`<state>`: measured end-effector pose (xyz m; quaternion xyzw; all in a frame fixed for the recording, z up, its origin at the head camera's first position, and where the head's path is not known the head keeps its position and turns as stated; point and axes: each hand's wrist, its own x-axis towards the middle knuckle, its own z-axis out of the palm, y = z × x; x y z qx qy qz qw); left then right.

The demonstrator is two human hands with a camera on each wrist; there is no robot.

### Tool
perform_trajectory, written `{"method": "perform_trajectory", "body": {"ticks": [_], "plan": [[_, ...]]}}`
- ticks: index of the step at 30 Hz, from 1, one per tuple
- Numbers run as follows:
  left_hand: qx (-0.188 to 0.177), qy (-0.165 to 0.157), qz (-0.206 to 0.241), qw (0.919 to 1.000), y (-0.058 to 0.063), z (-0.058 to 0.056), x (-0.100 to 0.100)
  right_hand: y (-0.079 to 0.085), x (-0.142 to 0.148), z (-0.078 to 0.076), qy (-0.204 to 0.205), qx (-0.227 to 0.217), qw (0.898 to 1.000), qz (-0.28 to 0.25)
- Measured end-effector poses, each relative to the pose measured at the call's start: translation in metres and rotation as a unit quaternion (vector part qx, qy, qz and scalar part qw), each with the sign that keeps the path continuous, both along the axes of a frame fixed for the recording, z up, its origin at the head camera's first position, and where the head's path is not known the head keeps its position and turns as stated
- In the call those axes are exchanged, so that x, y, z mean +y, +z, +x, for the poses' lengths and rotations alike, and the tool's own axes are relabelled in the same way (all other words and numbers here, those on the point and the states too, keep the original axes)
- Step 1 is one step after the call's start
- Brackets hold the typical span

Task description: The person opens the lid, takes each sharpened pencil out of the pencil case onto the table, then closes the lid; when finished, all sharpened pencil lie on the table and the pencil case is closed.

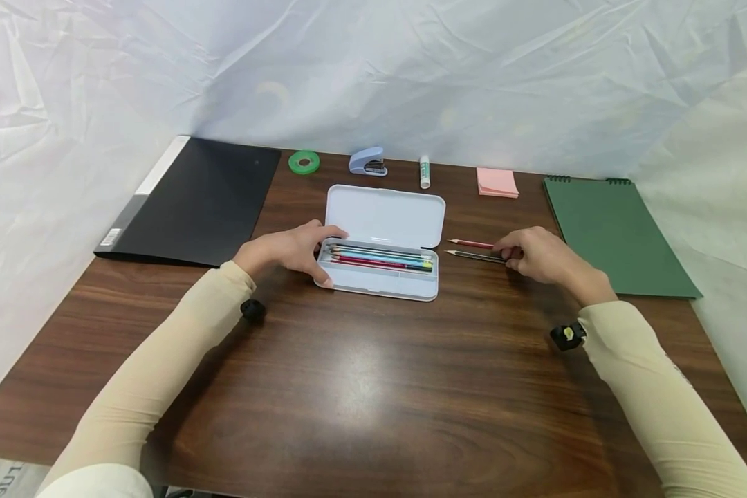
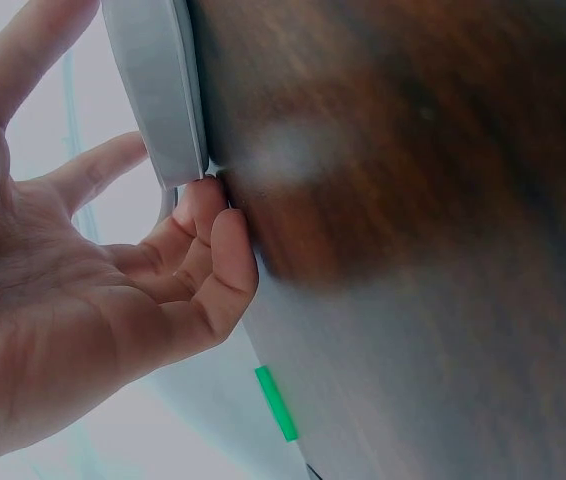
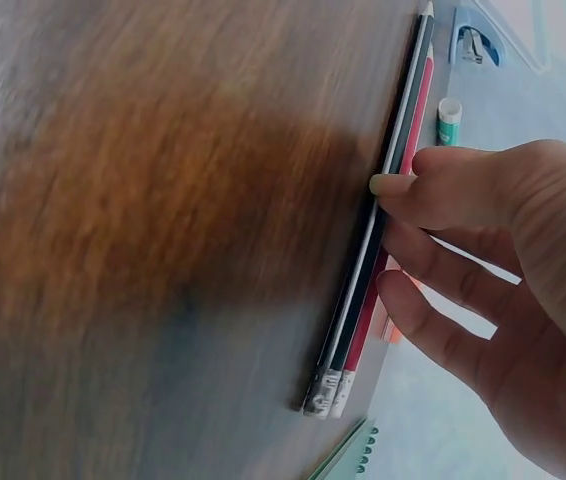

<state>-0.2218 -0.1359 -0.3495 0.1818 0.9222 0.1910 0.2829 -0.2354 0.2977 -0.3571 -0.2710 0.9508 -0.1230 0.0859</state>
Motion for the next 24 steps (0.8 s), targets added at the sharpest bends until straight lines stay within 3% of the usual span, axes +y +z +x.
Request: {"method": "perform_trajectory", "body": {"ticks": [13, 24], "plan": [[0.009, -0.006, 0.006, 0.9999, -0.0012, 0.0008, -0.0010, -0.0032, 0.0021, -0.0010, -0.007, 0.035, 0.999, 0.000], [0.008, -0.005, 0.009, 0.9999, -0.0021, 0.0002, -0.0013, -0.0053, 0.0055, -0.0056, -0.015, 0.039, 0.999, -0.005]]}}
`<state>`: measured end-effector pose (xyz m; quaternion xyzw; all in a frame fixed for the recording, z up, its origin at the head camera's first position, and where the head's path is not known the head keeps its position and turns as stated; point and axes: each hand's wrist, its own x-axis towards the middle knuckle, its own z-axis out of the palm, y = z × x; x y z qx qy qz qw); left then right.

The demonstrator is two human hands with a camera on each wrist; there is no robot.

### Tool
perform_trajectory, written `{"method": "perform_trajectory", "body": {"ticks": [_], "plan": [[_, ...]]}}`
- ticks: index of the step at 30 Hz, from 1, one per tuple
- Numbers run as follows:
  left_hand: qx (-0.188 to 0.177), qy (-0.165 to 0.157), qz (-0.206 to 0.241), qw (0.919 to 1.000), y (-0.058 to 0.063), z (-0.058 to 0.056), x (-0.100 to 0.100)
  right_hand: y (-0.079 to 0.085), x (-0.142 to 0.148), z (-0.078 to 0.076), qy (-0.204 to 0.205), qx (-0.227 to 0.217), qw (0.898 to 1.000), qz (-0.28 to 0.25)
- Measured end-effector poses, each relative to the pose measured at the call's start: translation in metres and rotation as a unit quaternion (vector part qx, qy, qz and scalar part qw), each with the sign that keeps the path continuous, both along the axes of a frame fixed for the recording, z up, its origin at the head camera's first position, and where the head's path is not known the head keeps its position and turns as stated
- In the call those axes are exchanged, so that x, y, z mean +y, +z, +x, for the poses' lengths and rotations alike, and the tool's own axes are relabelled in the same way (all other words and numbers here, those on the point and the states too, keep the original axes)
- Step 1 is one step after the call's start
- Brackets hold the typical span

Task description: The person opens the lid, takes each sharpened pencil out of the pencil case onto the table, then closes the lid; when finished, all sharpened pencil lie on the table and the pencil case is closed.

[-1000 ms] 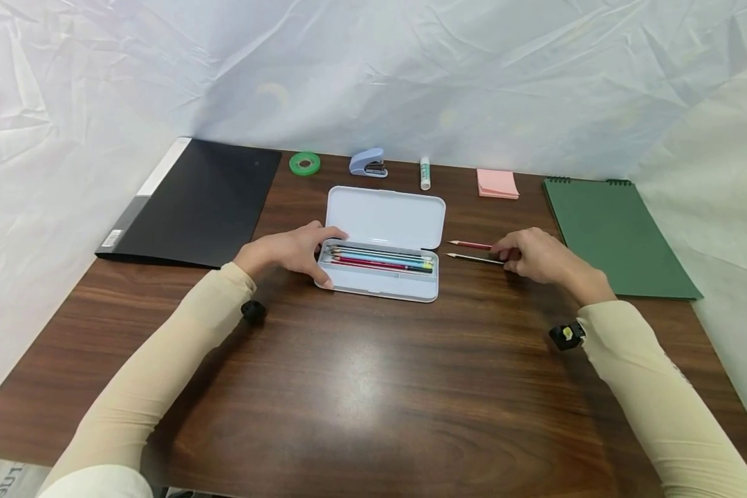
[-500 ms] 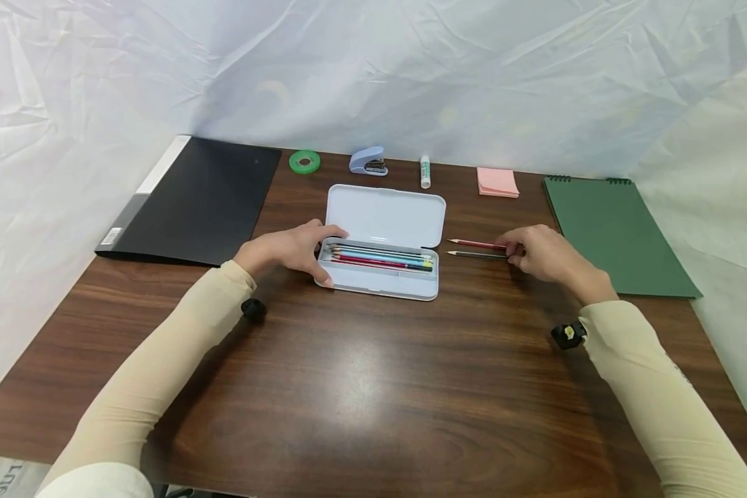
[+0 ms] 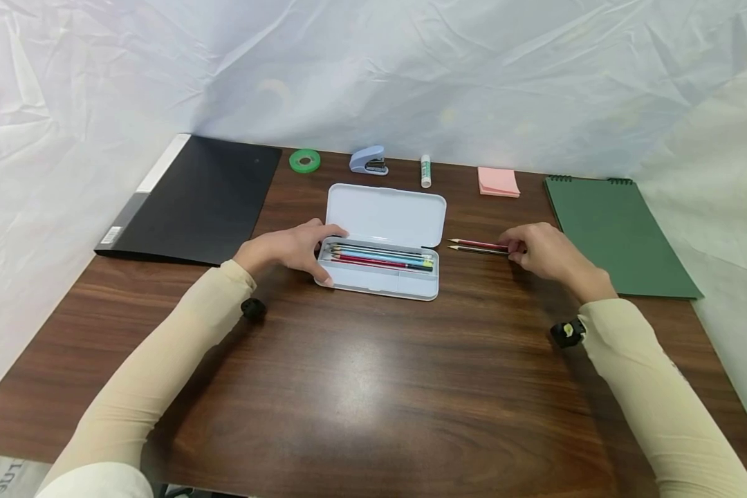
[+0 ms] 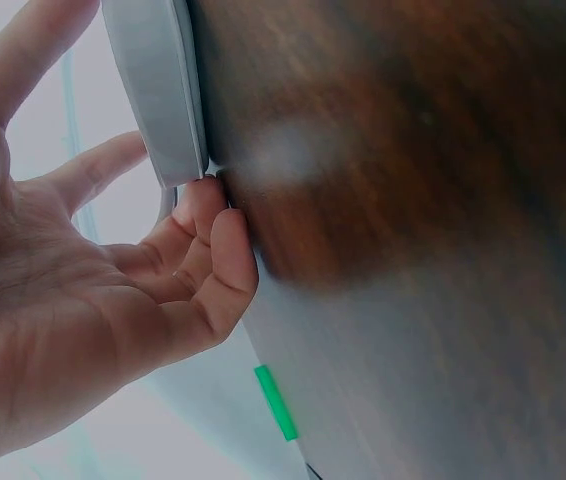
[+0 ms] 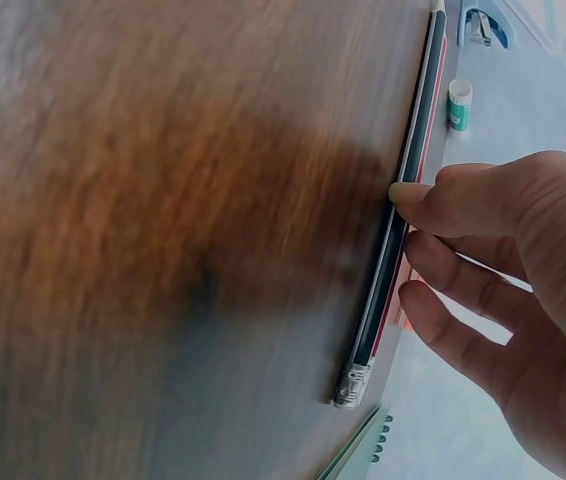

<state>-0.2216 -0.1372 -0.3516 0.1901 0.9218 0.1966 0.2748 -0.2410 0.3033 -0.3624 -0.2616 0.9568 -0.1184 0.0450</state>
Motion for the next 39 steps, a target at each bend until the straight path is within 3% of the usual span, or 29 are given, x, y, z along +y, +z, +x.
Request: {"method": "perform_trajectory", "body": {"ticks": [39], "plan": [[-0.008, 0.013, -0.004, 0.9999, 0.0015, 0.0010, 0.0011, 0.0002, 0.0018, -0.0043, -0.012, 0.009, 1.000, 0.004]]}}
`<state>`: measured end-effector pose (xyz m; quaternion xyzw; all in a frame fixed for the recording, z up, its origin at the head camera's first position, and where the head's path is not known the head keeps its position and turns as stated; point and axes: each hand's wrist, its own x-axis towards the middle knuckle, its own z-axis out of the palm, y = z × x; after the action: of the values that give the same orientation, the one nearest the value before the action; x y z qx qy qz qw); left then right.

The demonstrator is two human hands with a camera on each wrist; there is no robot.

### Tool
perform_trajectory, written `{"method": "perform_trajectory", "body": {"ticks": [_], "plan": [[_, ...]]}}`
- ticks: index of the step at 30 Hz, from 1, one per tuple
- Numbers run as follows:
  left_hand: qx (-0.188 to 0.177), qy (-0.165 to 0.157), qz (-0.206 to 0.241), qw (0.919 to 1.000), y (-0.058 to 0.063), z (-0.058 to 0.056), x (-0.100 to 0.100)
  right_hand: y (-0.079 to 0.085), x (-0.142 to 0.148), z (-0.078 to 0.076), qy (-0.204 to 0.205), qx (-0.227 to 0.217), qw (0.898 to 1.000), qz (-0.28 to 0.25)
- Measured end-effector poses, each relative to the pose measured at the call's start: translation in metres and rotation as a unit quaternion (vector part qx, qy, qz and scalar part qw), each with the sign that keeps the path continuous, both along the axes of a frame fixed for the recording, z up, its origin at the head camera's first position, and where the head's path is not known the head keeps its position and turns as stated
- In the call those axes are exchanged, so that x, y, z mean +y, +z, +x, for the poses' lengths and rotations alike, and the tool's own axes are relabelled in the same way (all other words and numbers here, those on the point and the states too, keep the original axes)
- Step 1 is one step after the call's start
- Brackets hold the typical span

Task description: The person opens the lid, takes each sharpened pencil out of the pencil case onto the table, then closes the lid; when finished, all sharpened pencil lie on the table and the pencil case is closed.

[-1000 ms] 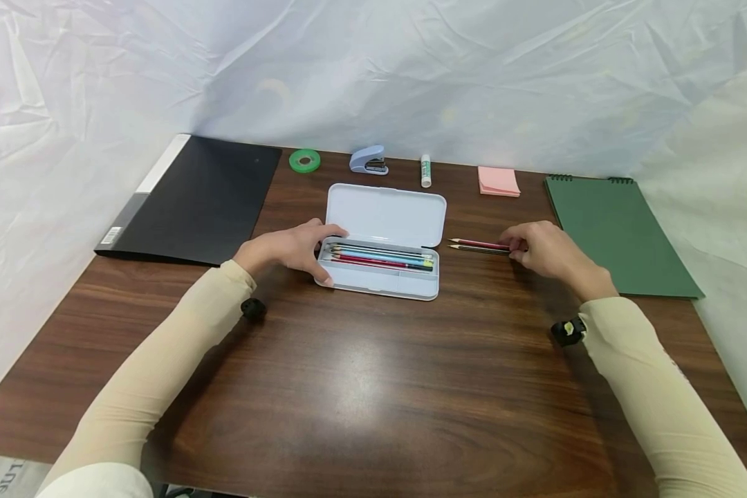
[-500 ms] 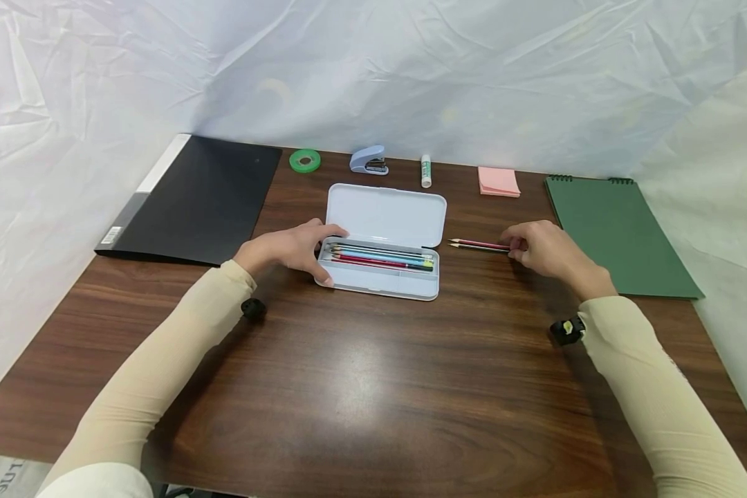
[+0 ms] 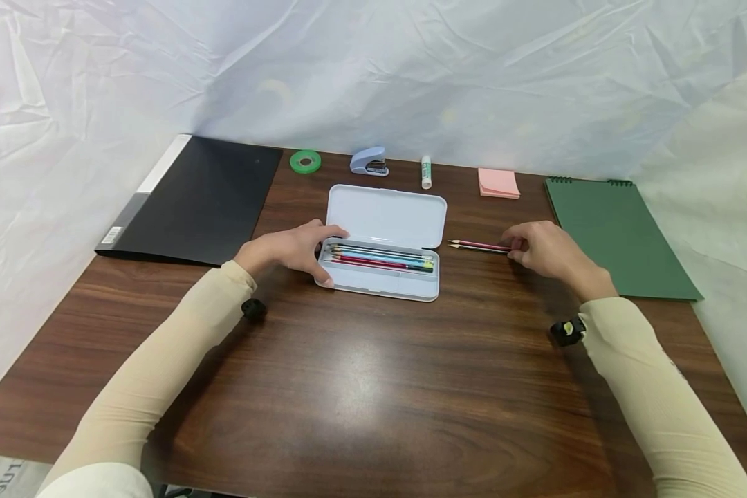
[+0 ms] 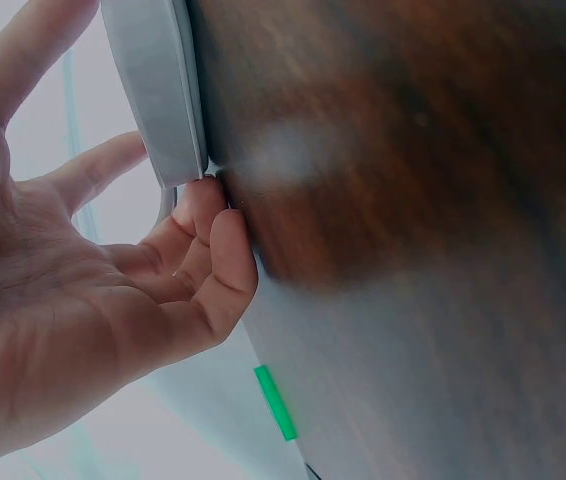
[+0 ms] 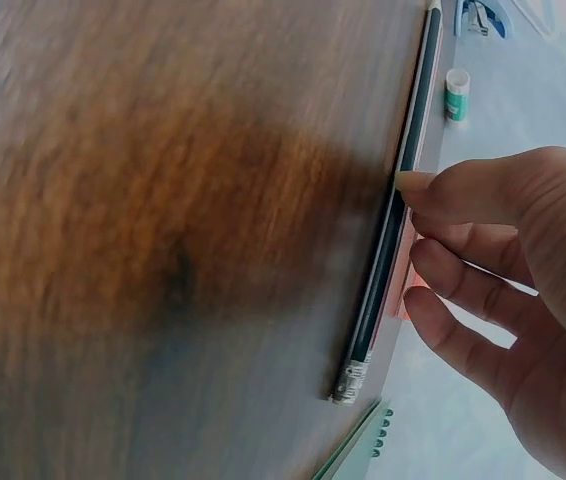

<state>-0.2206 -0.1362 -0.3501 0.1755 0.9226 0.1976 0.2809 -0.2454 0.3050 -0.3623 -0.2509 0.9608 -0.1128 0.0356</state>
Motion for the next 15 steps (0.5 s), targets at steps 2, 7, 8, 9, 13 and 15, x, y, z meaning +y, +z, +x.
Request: {"method": "perform_trajectory", "body": {"ticks": [2, 7, 8, 9, 13, 15], "plan": [[0.000, -0.001, 0.001, 1.0000, 0.000, 0.000, 0.000, 0.001, -0.001, 0.001, 0.001, 0.008, 1.000, -0.005], [0.001, -0.002, 0.002, 1.0000, 0.000, 0.000, 0.000, 0.004, -0.011, 0.004, 0.017, 0.043, 0.998, -0.038], [0.001, -0.001, 0.001, 1.0000, -0.001, 0.000, 0.000, 0.005, -0.014, 0.004, 0.023, 0.047, 0.998, -0.047], [0.001, -0.001, 0.001, 1.0000, -0.001, 0.000, -0.001, 0.007, -0.018, 0.005, 0.028, 0.050, 0.997, -0.055], [0.000, -0.001, -0.001, 1.0000, -0.002, -0.001, 0.000, 0.012, -0.038, 0.007, 0.036, 0.044, 0.996, -0.074], [0.000, -0.001, -0.001, 1.0000, -0.001, 0.000, 0.000, 0.015, -0.050, 0.009, 0.038, 0.033, 0.996, -0.080]]}}
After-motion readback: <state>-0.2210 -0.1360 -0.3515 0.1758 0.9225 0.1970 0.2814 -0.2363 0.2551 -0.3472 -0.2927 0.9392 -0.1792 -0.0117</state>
